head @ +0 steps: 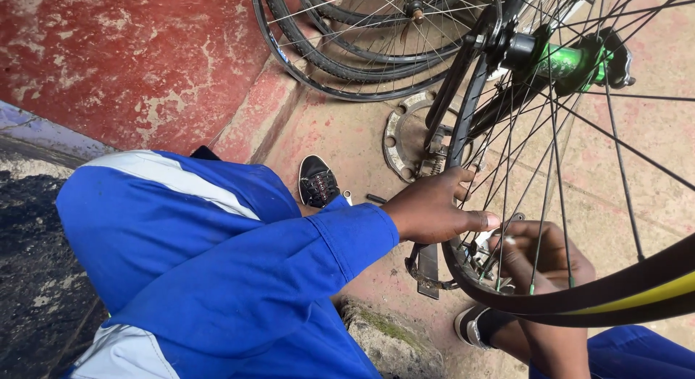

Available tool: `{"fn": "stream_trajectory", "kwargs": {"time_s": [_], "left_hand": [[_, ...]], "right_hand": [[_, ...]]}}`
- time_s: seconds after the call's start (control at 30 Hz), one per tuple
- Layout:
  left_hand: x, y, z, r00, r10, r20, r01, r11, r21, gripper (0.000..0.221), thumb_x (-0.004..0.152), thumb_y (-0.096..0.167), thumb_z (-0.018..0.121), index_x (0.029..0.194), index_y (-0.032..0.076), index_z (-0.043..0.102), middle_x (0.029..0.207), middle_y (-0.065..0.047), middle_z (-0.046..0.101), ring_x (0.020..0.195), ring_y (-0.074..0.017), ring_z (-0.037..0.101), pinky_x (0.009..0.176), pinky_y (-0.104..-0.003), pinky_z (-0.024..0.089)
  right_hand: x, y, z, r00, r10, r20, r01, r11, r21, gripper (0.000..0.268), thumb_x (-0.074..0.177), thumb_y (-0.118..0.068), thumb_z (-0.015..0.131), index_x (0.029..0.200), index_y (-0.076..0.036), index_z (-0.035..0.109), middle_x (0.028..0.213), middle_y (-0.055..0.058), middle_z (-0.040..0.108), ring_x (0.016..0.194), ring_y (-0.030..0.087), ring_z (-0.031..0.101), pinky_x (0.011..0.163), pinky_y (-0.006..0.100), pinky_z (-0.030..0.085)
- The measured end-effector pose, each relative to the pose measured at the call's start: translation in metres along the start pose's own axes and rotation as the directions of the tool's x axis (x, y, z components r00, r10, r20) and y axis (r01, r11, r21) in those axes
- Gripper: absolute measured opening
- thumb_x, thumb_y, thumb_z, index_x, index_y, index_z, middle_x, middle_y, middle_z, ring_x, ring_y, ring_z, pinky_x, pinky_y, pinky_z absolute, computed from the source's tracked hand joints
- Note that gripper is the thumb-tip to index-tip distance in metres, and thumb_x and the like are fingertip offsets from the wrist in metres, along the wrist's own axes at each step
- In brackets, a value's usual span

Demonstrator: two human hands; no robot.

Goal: Repairing a bicycle wheel by adjusting the tension of the spokes using a spoke wrench.

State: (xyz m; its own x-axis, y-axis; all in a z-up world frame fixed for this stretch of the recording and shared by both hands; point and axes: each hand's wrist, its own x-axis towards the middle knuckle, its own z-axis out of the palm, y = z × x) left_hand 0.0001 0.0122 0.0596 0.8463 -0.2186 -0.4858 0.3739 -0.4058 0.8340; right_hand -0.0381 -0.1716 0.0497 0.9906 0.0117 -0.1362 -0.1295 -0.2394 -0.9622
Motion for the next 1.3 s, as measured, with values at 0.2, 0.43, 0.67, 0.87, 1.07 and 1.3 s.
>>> {"fn": "stream_trajectory", "kwargs": {"time_s": [0.2, 0.43, 0.67, 0.87, 1.07, 1.3], "left_hand": [[-0.005, 0.008, 0.000, 0.999, -0.033, 0.030, 0.035, 0.998, -0.051, 0.089, 0.071, 0.046, 0.063, 0.149, 0.014, 0.033, 0.147, -0.010, 0.051, 0.128, -0.0268, 0.056, 0.101, -0.038, 0.046], [-0.041, 0.050, -0.018, 0.998, 0.014, -0.059, -0.010, 0.998, 0.067, 0.064, 0.061, 0.075, 0.031, 0.075, 0.017, 0.054, 0.060, 0.002, 0.047, 0.061, -0.0134, 0.047, 0.063, -0.031, 0.035], [-0.025, 0.035, -0.026, 0.878, 0.421, -0.230, -0.479, 0.783, -0.396, 0.054, 0.088, 0.055, 0.043, 0.088, 0.007, 0.068, 0.061, -0.006, 0.064, 0.052, -0.0135, 0.062, 0.054, -0.026, 0.050], [-0.018, 0.029, -0.036, 0.777, 0.460, -0.429, -0.585, 0.780, -0.223, 0.032, 0.091, 0.039, 0.054, 0.084, 0.010, 0.064, 0.068, -0.005, 0.065, 0.064, -0.0103, 0.062, 0.062, -0.024, 0.048], [-0.002, 0.035, -0.071, 0.348, 0.835, -0.425, -0.520, 0.549, 0.654, 0.026, 0.103, 0.032, 0.046, 0.122, 0.015, 0.053, 0.127, -0.008, 0.061, 0.119, -0.0280, 0.059, 0.114, -0.052, 0.040], [0.057, 0.033, -0.106, 0.532, 0.817, -0.225, -0.324, 0.441, 0.837, 0.045, 0.107, 0.030, 0.047, 0.148, 0.018, 0.036, 0.154, -0.006, 0.043, 0.145, -0.0270, 0.037, 0.117, -0.059, 0.027]], "right_hand": [[0.002, -0.005, 0.002, 0.992, -0.010, -0.129, 0.015, 0.999, 0.038, 0.019, 0.092, -0.015, 0.066, 0.108, -0.005, 0.061, 0.094, 0.006, 0.064, 0.069, 0.012, 0.058, 0.060, 0.021, 0.048], [0.001, -0.008, -0.009, 0.987, 0.052, -0.154, -0.045, 0.998, 0.048, 0.014, 0.101, -0.014, 0.054, 0.111, -0.006, 0.060, 0.072, 0.003, 0.052, 0.061, 0.009, 0.049, 0.060, 0.021, 0.042], [0.002, -0.020, -0.010, 0.938, 0.171, -0.300, -0.143, 0.983, 0.112, 0.013, 0.094, -0.022, 0.066, 0.103, -0.013, 0.065, 0.083, -0.002, 0.059, 0.072, 0.007, 0.053, 0.066, 0.020, 0.042], [-0.005, -0.033, -0.007, 0.966, -0.003, -0.260, -0.011, 0.999, -0.052, 0.016, 0.093, -0.021, 0.065, 0.101, -0.008, 0.066, 0.107, 0.003, 0.067, 0.101, 0.012, 0.061, 0.092, 0.027, 0.047], [-0.022, -0.035, -0.015, 0.899, -0.429, -0.082, 0.414, 0.897, -0.152, 0.021, 0.095, -0.009, 0.059, 0.105, 0.009, 0.064, 0.103, 0.020, 0.062, 0.087, 0.021, 0.060, 0.076, 0.029, 0.048], [-0.038, -0.081, 0.002, 0.944, -0.325, -0.051, 0.328, 0.944, 0.045, 0.053, 0.095, -0.001, 0.048, 0.148, 0.003, 0.045, 0.076, -0.001, 0.040, 0.053, 0.003, 0.041, 0.047, 0.015, 0.033]]}}
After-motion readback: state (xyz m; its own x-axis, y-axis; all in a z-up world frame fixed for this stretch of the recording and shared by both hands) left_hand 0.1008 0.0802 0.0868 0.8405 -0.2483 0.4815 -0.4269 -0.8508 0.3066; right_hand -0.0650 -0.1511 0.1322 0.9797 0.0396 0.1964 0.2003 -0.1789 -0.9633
